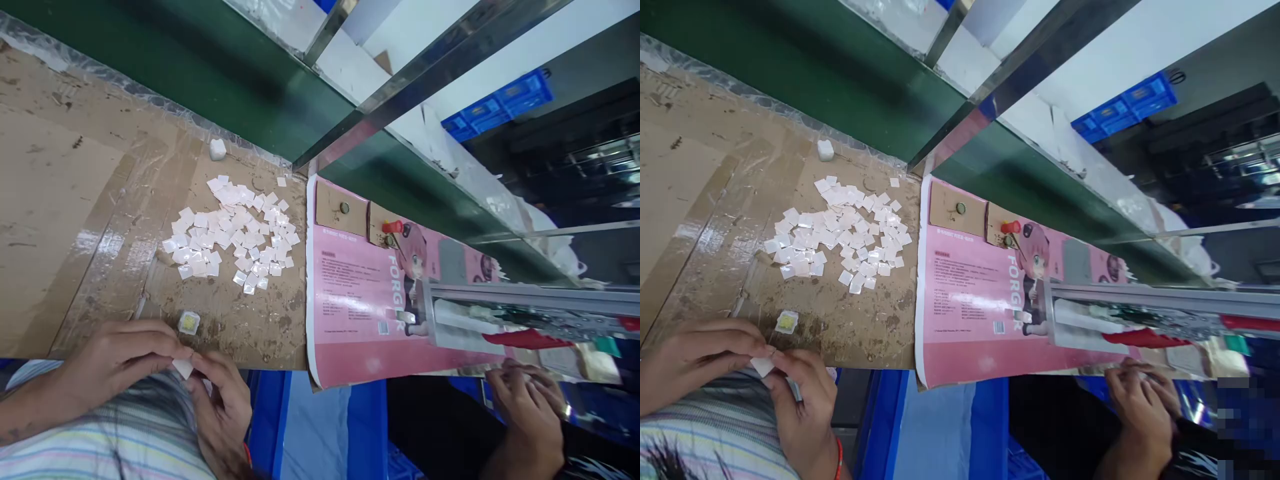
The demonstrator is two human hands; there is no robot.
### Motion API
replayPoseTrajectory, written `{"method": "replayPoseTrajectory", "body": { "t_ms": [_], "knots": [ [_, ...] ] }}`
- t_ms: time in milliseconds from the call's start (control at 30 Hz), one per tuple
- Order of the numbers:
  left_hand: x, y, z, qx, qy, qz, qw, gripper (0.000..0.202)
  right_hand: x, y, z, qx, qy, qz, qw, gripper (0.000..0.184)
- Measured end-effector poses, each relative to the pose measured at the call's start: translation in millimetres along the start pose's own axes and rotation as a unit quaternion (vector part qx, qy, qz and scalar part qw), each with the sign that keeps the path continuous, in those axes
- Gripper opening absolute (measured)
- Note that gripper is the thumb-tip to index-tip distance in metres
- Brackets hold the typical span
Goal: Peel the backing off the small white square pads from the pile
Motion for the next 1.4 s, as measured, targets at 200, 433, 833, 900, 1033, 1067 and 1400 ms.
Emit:
{"method": "replayPoseTrajectory", "body": {
  "t_ms": [200, 433, 833, 900, 1033, 1067, 1400],
  "knots": [
    [-9.2, 8.2, -4.6, 0.095, -0.023, 0.111, 0.989, 0.016, 10.0, 15.7, -7.0, -0.048, 0.058, -0.099, 0.992, 0.005],
    [-3.7, -1.5, -13.5, 0.245, -0.014, 0.212, 0.946, 0.022, 21.5, 36.2, -21.5, -0.227, 0.074, -0.276, 0.931, 0.030],
    [-7.5, 1.8, -19.2, 0.208, -0.078, 0.293, 0.930, 0.039, 2.6, 10.5, -11.7, 0.013, 0.065, -0.092, 0.994, 0.023],
    [-5.3, -1.1, -21.0, 0.204, -0.085, 0.315, 0.923, 0.048, -4.6, 0.7, -8.3, 0.110, 0.053, 0.041, 0.992, 0.019],
    [-0.5, -5.8, -21.5, 0.198, -0.037, 0.342, 0.918, 0.062, -10.7, -18.9, -1.8, 0.320, -0.012, 0.256, 0.912, 0.015],
    [0.2, -5.9, -21.3, 0.193, -0.021, 0.337, 0.921, 0.063, -10.4, -21.7, -0.9, 0.354, -0.029, 0.298, 0.886, 0.013],
    [0.8, -6.9, -19.4, 0.134, -0.043, 0.256, 0.956, 0.051, -3.6, -1.0, 3.2, 0.408, -0.039, 0.446, 0.796, 0.042]
  ]
}}
Point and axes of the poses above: each hand's wrist, its own x-axis away from the middle knuckle, its own z-axis out of the back of the hand, y = z × x, the point moved 2 cm from there along -x, towards the middle knuckle, and after that the axes turned 2 degrees about z, right-handed, at the moved point
